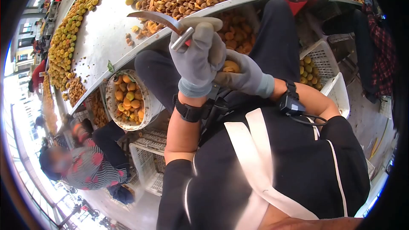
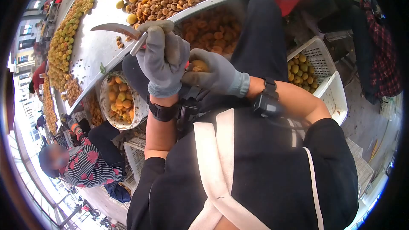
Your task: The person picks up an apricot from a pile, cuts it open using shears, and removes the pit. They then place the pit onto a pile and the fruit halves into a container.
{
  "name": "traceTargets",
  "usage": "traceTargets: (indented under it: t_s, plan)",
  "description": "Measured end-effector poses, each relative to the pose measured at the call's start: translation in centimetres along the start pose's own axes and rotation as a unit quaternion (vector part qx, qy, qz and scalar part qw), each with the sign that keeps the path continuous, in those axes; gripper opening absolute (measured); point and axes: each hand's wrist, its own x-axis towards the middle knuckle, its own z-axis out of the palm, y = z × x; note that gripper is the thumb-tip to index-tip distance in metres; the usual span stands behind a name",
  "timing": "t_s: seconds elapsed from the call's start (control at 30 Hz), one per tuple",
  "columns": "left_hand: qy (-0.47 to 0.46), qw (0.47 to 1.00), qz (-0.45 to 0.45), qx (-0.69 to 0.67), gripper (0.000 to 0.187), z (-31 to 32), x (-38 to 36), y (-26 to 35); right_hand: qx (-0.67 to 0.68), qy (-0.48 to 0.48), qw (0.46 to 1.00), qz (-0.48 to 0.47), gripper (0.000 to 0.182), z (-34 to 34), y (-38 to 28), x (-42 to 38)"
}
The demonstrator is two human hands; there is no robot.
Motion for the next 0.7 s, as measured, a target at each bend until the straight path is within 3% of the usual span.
traceTargets:
  t_s: [0.03,0.1,0.13,0.23,0.3,0.33,0.4,0.43,0.47,0.5,0.53,0.6,0.7]
  plan:
    - [0.0,1.0,-0.002,-0.001,0.025,0.1,-0.1,-0.1,0.0,0.002,1.0,0.002,0.041,-0.4,-0.3,0.0]
    - [-0.009,0.995,-0.049,-0.087,0.025,0.3,-0.2,-0.1,0.143,-0.058,0.981,0.116,0.042,-0.8,-0.8,-0.2]
    - [-0.01,0.995,-0.05,-0.088,0.025,0.3,-0.1,-0.2,0.143,-0.057,0.981,0.116,0.042,-0.7,-0.6,-0.3]
    - [-0.028,0.998,-0.048,0.013,0.025,0.6,-0.4,-0.1,0.249,-0.052,0.959,0.124,0.039,-0.4,0.1,-0.7]
    - [-0.094,0.991,-0.083,0.048,0.027,1.5,-0.7,0.9,0.116,-0.176,0.969,0.129,0.035,-1.3,0.1,-0.4]
    - [-0.117,0.988,-0.097,0.025,0.025,1.3,-0.8,0.4,0.119,-0.174,0.969,0.129,0.035,-1.6,-0.1,-0.3]
    - [-0.128,0.985,-0.103,0.057,0.024,1.5,-0.9,0.3,-0.068,-0.269,0.959,0.052,0.031,-2.3,-1.0,0.2]
    - [-0.139,0.98,-0.108,0.089,0.023,1.6,-1.1,0.4,-0.067,-0.267,0.96,0.051,0.031,-2.3,-1.5,0.1]
    - [-0.138,0.978,-0.138,0.067,0.02,1.7,-1.2,0.8,-0.098,-0.257,0.954,0.116,0.032,-2.2,-2.0,0.2]
    - [-0.138,0.979,-0.137,0.067,0.02,1.5,-1.2,0.6,-0.129,-0.249,0.943,0.181,0.033,-2.2,-2.5,0.2]
    - [-0.094,0.988,-0.104,0.069,0.021,1.2,-1.2,0.1,-0.13,-0.25,0.942,0.181,0.033,-2.0,-3.1,0.0]
    - [-0.018,0.997,-0.068,0.021,0.023,0.2,-1.0,-0.9,0.048,-0.096,0.976,0.189,0.032,-1.5,-3.9,-0.7]
    - [0.022,0.997,-0.063,-0.047,0.023,0.1,-0.9,-1.3,0.11,-0.074,0.965,0.226,0.031,-1.8,-3.4,-1.1]
